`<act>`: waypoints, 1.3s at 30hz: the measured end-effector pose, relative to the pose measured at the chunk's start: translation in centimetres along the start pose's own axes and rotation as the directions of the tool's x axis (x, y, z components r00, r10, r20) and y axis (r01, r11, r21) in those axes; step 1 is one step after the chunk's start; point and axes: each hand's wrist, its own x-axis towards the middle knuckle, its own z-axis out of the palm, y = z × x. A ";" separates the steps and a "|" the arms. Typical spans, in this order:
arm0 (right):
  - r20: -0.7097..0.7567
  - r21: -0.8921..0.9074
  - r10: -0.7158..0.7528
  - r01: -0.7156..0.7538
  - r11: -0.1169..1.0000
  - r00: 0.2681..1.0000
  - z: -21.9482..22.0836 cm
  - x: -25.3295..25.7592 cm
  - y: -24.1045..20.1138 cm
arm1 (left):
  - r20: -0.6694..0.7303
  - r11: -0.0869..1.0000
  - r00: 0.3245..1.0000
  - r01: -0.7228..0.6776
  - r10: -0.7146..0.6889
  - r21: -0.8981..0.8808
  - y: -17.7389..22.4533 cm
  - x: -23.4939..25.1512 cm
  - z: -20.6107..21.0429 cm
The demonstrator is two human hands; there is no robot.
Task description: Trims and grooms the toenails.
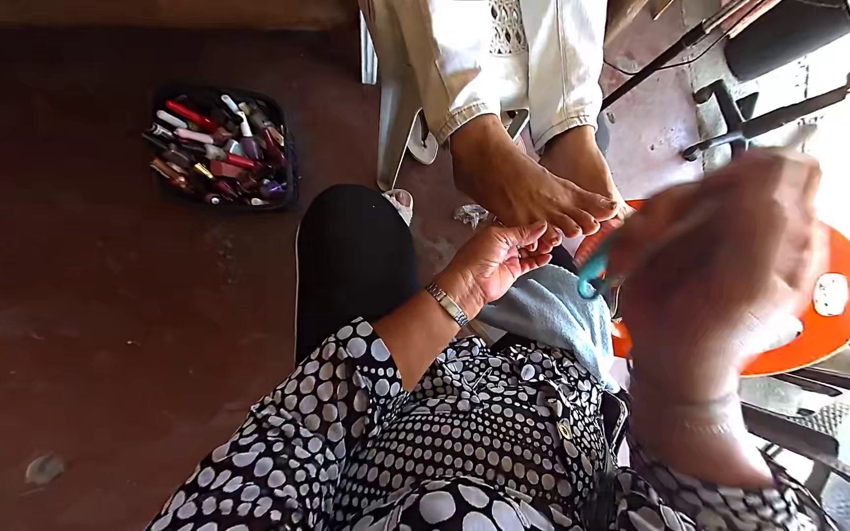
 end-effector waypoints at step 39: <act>0.128 0.155 0.671 -0.683 0.714 0.731 -4.9 -8.0 7.8 | 0.183 0.998 0.981 0.067 -0.067 0.007 0.3 0.8 -0.2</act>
